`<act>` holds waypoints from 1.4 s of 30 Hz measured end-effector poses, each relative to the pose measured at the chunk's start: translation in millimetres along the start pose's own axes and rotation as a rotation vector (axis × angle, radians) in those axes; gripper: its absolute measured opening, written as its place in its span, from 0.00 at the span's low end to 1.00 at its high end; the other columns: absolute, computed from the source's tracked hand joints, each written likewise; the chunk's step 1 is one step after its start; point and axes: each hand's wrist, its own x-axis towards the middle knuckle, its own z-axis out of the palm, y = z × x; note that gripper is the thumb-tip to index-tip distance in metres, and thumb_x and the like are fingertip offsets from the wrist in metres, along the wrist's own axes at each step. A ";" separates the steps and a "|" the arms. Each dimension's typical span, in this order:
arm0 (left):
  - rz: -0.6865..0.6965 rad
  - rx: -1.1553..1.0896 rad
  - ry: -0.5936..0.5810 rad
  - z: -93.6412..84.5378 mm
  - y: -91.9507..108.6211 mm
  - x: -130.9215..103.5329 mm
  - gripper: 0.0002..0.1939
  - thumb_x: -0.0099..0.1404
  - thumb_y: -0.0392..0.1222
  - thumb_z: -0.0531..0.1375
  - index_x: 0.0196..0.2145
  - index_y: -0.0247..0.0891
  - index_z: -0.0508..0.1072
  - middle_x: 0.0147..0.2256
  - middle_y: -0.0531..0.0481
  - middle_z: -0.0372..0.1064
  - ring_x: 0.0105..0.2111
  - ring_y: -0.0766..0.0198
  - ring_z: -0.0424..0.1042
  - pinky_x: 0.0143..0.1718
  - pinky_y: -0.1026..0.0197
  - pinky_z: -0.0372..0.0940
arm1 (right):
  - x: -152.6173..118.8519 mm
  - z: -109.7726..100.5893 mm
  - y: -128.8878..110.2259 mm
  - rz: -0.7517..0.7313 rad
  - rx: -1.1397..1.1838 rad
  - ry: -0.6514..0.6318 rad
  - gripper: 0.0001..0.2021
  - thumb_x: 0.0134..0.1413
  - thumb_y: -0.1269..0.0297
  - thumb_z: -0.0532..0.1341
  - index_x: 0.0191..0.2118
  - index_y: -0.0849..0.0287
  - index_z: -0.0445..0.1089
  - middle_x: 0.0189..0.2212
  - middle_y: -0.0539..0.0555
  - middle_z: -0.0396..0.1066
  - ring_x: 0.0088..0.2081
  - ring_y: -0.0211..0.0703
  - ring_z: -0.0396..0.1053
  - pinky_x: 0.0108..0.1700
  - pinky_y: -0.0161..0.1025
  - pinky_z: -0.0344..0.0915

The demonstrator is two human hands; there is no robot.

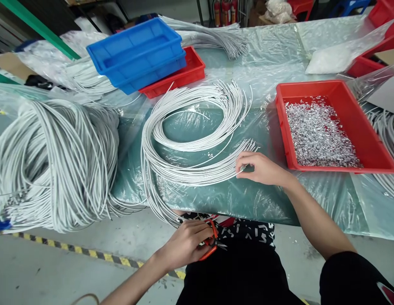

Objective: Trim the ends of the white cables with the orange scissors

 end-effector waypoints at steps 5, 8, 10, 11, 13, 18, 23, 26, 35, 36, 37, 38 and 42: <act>-0.079 -0.111 0.261 -27.7 -0.8 7.4 0.08 0.65 0.30 0.57 0.40 0.37 0.73 0.27 0.50 0.73 0.26 0.66 0.71 0.30 0.64 0.64 | 6.6 29.2 -10.3 -0.029 0.700 -0.021 0.08 0.56 0.60 0.67 0.34 0.59 0.71 0.37 0.55 0.77 0.40 0.42 0.74 0.43 0.40 0.68; -0.202 -0.062 0.397 -43.1 -3.5 14.1 0.02 0.64 0.34 0.61 0.36 0.36 0.73 0.27 0.50 0.72 0.25 0.67 0.70 0.30 0.65 0.64 | 11.0 62.1 -15.0 0.019 0.986 0.066 0.11 0.56 0.56 0.67 0.33 0.59 0.72 0.30 0.53 0.77 0.35 0.42 0.76 0.43 0.42 0.70; -0.309 -0.037 0.407 -49.9 -5.0 18.8 0.06 0.64 0.37 0.61 0.29 0.36 0.71 0.24 0.52 0.68 0.23 0.68 0.66 0.27 0.66 0.61 | 11.9 79.2 -16.9 0.039 1.011 0.058 0.13 0.56 0.55 0.66 0.30 0.60 0.73 0.26 0.53 0.76 0.32 0.41 0.75 0.41 0.41 0.70; -0.357 -0.034 0.387 -51.9 -5.6 21.0 0.09 0.65 0.39 0.61 0.27 0.36 0.69 0.22 0.53 0.65 0.22 0.69 0.63 0.26 0.66 0.59 | 11.8 85.2 -17.4 0.044 0.994 0.052 0.14 0.57 0.54 0.66 0.29 0.60 0.74 0.25 0.52 0.75 0.31 0.41 0.73 0.40 0.40 0.69; -0.429 -0.043 0.327 -53.0 -6.9 24.7 0.13 0.65 0.42 0.60 0.24 0.36 0.65 0.21 0.55 0.60 0.22 0.70 0.58 0.25 0.66 0.55 | 10.6 92.1 -17.4 0.045 0.938 0.059 0.16 0.59 0.53 0.64 0.27 0.61 0.75 0.22 0.51 0.71 0.29 0.39 0.71 0.37 0.38 0.67; -0.530 -0.098 0.225 -46.0 -9.2 29.8 0.16 0.64 0.45 0.60 0.23 0.36 0.61 0.21 0.56 0.57 0.23 0.71 0.54 0.25 0.66 0.53 | 7.3 94.9 -16.6 0.074 0.796 0.123 0.19 0.63 0.49 0.58 0.34 0.60 0.77 0.25 0.51 0.69 0.30 0.38 0.67 0.35 0.36 0.66; -0.527 -0.110 0.198 -46.1 -10.0 33.7 0.11 0.64 0.45 0.60 0.28 0.35 0.67 0.24 0.54 0.62 0.24 0.69 0.59 0.28 0.66 0.57 | 5.3 94.6 -19.0 0.061 0.746 0.158 0.20 0.66 0.49 0.54 0.39 0.59 0.76 0.35 0.54 0.70 0.36 0.41 0.68 0.42 0.38 0.67; -0.518 -0.087 0.219 -48.4 -10.2 35.4 0.10 0.65 0.44 0.59 0.31 0.35 0.69 0.25 0.53 0.63 0.25 0.68 0.60 0.29 0.65 0.57 | 4.3 95.1 -20.2 0.049 0.710 0.140 0.20 0.67 0.50 0.53 0.38 0.59 0.75 0.34 0.54 0.69 0.37 0.41 0.67 0.42 0.38 0.66; -0.515 -0.117 0.140 -42.4 -10.6 30.8 0.11 0.68 0.42 0.56 0.29 0.35 0.67 0.22 0.57 0.57 0.22 0.71 0.52 0.25 0.66 0.50 | 1.6 95.5 -24.4 0.027 0.585 0.081 0.19 0.68 0.54 0.53 0.34 0.60 0.74 0.31 0.53 0.69 0.32 0.39 0.65 0.34 0.35 0.59; -0.515 -0.123 0.136 -41.7 -10.6 30.4 0.10 0.68 0.42 0.56 0.29 0.35 0.67 0.22 0.57 0.57 0.22 0.71 0.52 0.25 0.66 0.50 | 1.5 95.1 -24.9 0.028 0.579 0.080 0.19 0.68 0.54 0.53 0.34 0.61 0.74 0.30 0.53 0.69 0.32 0.39 0.64 0.32 0.34 0.57; -0.513 -0.129 0.135 -41.1 -10.6 30.1 0.10 0.68 0.42 0.56 0.29 0.35 0.67 0.22 0.57 0.57 0.22 0.71 0.51 0.25 0.66 0.50 | 1.4 94.8 -25.4 0.030 0.575 0.078 0.19 0.68 0.54 0.53 0.34 0.61 0.74 0.30 0.53 0.69 0.31 0.39 0.64 0.31 0.34 0.56; -0.510 -0.135 0.137 -40.8 -10.6 30.1 0.10 0.68 0.42 0.56 0.29 0.35 0.67 0.22 0.57 0.57 0.22 0.71 0.51 0.25 0.66 0.50 | 1.3 94.6 -25.6 0.031 0.572 0.075 0.19 0.68 0.54 0.53 0.34 0.61 0.74 0.30 0.53 0.69 0.31 0.39 0.64 0.30 0.34 0.55; -0.506 -0.146 0.141 -40.7 -10.0 30.7 0.12 0.68 0.42 0.56 0.28 0.35 0.66 0.21 0.57 0.56 0.22 0.72 0.51 0.25 0.66 0.50 | 1.3 94.6 -25.5 0.027 0.560 0.064 0.19 0.68 0.55 0.53 0.34 0.61 0.74 0.30 0.53 0.69 0.32 0.40 0.64 0.30 0.34 0.56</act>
